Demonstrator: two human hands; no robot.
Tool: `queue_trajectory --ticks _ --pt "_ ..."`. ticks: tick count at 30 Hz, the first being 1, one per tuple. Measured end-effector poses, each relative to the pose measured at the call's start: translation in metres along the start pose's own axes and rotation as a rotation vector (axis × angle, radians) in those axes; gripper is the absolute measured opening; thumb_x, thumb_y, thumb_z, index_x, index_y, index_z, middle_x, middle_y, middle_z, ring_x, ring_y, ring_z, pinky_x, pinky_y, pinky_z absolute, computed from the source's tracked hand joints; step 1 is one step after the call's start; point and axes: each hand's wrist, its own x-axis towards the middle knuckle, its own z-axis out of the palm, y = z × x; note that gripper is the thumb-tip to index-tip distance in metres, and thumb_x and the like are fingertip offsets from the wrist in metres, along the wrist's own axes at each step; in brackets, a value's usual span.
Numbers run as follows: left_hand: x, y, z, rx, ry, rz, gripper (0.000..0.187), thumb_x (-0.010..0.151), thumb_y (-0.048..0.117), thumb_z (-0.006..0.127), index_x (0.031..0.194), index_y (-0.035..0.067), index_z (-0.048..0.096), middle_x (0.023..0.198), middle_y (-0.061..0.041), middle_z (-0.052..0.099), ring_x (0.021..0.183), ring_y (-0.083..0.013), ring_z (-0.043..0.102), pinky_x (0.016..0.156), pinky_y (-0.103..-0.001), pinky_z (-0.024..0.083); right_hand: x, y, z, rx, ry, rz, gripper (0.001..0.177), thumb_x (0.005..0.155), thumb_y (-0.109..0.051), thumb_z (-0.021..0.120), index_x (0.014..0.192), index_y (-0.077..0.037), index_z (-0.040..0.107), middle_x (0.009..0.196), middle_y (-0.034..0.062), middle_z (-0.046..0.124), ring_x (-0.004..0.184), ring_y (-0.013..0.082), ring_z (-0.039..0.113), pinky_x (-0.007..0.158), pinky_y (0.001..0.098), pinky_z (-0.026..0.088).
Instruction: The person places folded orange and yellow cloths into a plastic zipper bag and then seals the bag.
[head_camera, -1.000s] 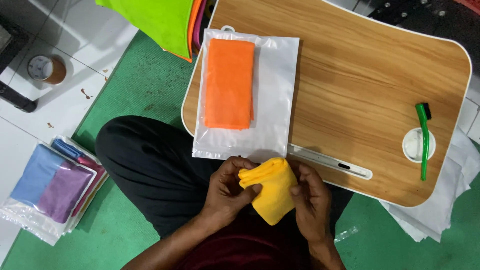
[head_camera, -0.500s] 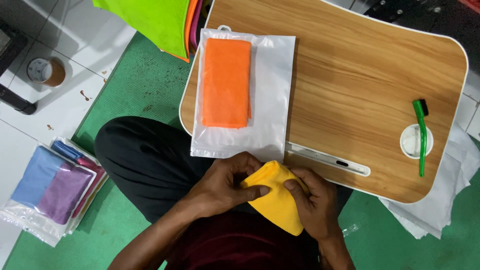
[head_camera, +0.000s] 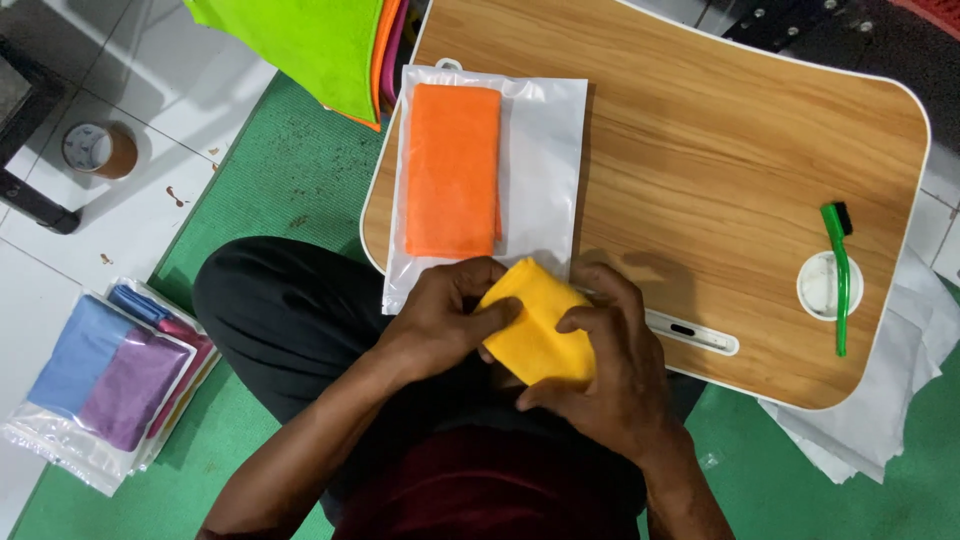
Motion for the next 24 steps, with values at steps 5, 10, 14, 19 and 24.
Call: queue_trajectory --ticks 5,10,14,19,24 --pt "0.010 0.003 0.003 -0.120 0.045 0.040 0.017 0.093 -0.001 0.064 0.109 -0.007 0.066 0.081 -0.012 0.070 0.055 -0.0119 0.060 0.048 -0.022 0.055 0.003 0.000 0.015 -0.289 0.048 -0.027 0.088 0.054 -0.051 0.101 0.111 -0.008 0.049 0.146 0.0225 0.042 0.132 0.0427 0.051 0.105 0.0511 0.045" --pt "0.023 -0.004 0.011 -0.225 0.150 0.050 0.021 0.090 0.006 0.070 0.101 -0.012 0.065 0.078 -0.029 0.072 0.047 -0.0280 0.070 0.040 -0.033 0.062 0.008 0.006 0.026 -0.364 0.258 -0.066 0.053 0.085 -0.034 0.087 0.109 -0.015 0.043 0.136 0.0186 0.045 0.117 0.0368 0.060 0.092 0.0458 0.049" --pt "0.026 -0.005 0.009 -0.309 0.204 -0.064 0.031 0.089 0.009 0.070 0.106 -0.015 0.063 0.077 -0.029 0.070 0.049 -0.0311 0.071 0.040 -0.037 0.063 -0.003 0.032 0.016 -0.410 0.142 -0.143 0.038 0.090 -0.022 0.078 0.117 -0.013 0.051 0.138 0.0230 0.050 0.108 0.0382 0.066 0.087 0.0479 0.053" --pt "0.030 0.002 0.012 -0.254 0.210 -0.156 0.036 0.088 0.009 0.071 0.110 -0.018 0.063 0.075 -0.031 0.068 0.048 -0.0341 0.070 0.041 -0.042 0.063 -0.005 0.032 -0.016 -0.333 -0.016 -0.168 0.037 0.094 -0.014 0.071 0.126 -0.010 0.052 0.133 0.0277 0.053 0.104 0.0476 0.066 0.084 0.0554 0.051" --pt "0.035 0.005 0.026 -0.337 0.167 -0.247 0.040 0.088 0.013 0.070 0.115 -0.016 0.062 0.076 -0.028 0.068 0.047 -0.0283 0.069 0.041 -0.038 0.062 -0.004 0.030 -0.035 -0.367 0.022 -0.238 0.037 0.093 -0.010 0.067 0.128 -0.011 0.054 0.138 0.0260 0.052 0.116 0.0449 0.062 0.091 0.0521 0.051"
